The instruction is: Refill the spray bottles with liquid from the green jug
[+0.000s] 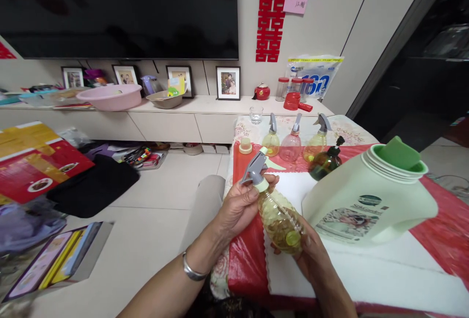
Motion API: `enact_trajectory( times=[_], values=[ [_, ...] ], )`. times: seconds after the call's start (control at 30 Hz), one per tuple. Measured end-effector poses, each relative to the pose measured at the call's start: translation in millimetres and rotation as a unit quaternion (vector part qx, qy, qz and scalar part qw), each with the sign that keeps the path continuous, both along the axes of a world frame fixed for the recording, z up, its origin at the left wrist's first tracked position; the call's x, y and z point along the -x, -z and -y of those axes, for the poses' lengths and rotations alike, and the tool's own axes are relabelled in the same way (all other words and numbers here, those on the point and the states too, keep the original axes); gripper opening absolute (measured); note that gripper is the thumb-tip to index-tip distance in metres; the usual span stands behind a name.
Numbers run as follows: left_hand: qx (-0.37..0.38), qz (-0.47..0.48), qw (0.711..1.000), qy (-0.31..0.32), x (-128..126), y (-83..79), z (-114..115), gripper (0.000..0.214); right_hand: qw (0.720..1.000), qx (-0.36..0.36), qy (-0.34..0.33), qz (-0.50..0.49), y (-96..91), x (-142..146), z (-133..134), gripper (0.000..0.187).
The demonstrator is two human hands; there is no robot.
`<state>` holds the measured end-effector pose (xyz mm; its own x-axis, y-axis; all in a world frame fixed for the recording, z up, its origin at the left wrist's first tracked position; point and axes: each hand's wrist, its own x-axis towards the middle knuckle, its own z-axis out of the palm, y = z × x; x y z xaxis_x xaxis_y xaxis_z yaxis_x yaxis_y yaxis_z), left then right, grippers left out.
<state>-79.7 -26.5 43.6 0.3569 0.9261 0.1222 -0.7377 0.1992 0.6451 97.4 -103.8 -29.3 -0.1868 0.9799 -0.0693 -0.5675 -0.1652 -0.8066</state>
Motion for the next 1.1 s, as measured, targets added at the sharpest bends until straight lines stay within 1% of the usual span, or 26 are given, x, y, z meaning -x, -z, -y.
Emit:
enact_trajectory(
  times=[0.13,0.23,0.3,0.37,0.43,0.53,0.63,0.73,0.87,0.93,0.97,1.03,1.1],
  values=[
    [0.036,-0.001,0.999,-0.016,-1,-1.7,-2,0.043,0.999,-0.011,0.028,0.020,-0.4,2,-1,0.080],
    [0.061,-0.003,0.998,-0.031,-2,-2.6,-3,0.047,0.995,-0.025,0.071,0.064,-0.9,4,-1,0.084],
    [0.075,-0.008,0.996,-0.047,-3,-2.0,-3,0.048,0.985,-0.042,0.107,0.126,-2.2,5,1,0.084],
    [0.079,-0.018,0.995,-0.060,-4,-1.2,-2,0.044,0.970,-0.064,0.139,0.189,-4.1,5,4,0.084],
    [0.066,-0.023,0.996,-0.061,-4,-0.9,-1,0.040,0.959,-0.083,0.160,0.218,-5.8,5,7,0.084],
    [0.039,-0.025,0.998,-0.033,-2,-1.9,3,0.041,0.956,-0.095,0.178,0.211,-7.2,6,9,0.083],
    [0.035,-0.018,0.999,-0.007,0,-2.8,5,0.042,0.955,-0.095,0.191,0.205,-8.2,7,11,0.081],
    [0.038,-0.012,0.999,-0.010,1,-1.1,6,0.041,0.952,-0.103,0.190,0.217,-10.3,8,14,0.081],
    [0.043,-0.010,0.999,-0.017,1,2.9,6,0.045,0.940,-0.125,0.192,0.253,-10.5,8,17,0.078],
    [0.046,-0.007,0.999,-0.019,-1,3.1,5,0.045,0.927,-0.146,0.201,0.281,-6.3,7,17,0.076],
    [0.049,-0.005,0.999,-0.023,-2,2.6,4,0.044,0.916,-0.161,0.208,0.301,-3.1,6,17,0.076],
    [0.060,-0.004,0.998,-0.032,-5,0.5,3,0.041,0.885,-0.191,0.230,0.356,4.3,4,16,0.075],
    [0.069,-0.012,0.997,-0.043,-9,-2.0,2,0.040,0.844,-0.218,0.257,0.417,9.8,3,14,0.075]
  ],
)
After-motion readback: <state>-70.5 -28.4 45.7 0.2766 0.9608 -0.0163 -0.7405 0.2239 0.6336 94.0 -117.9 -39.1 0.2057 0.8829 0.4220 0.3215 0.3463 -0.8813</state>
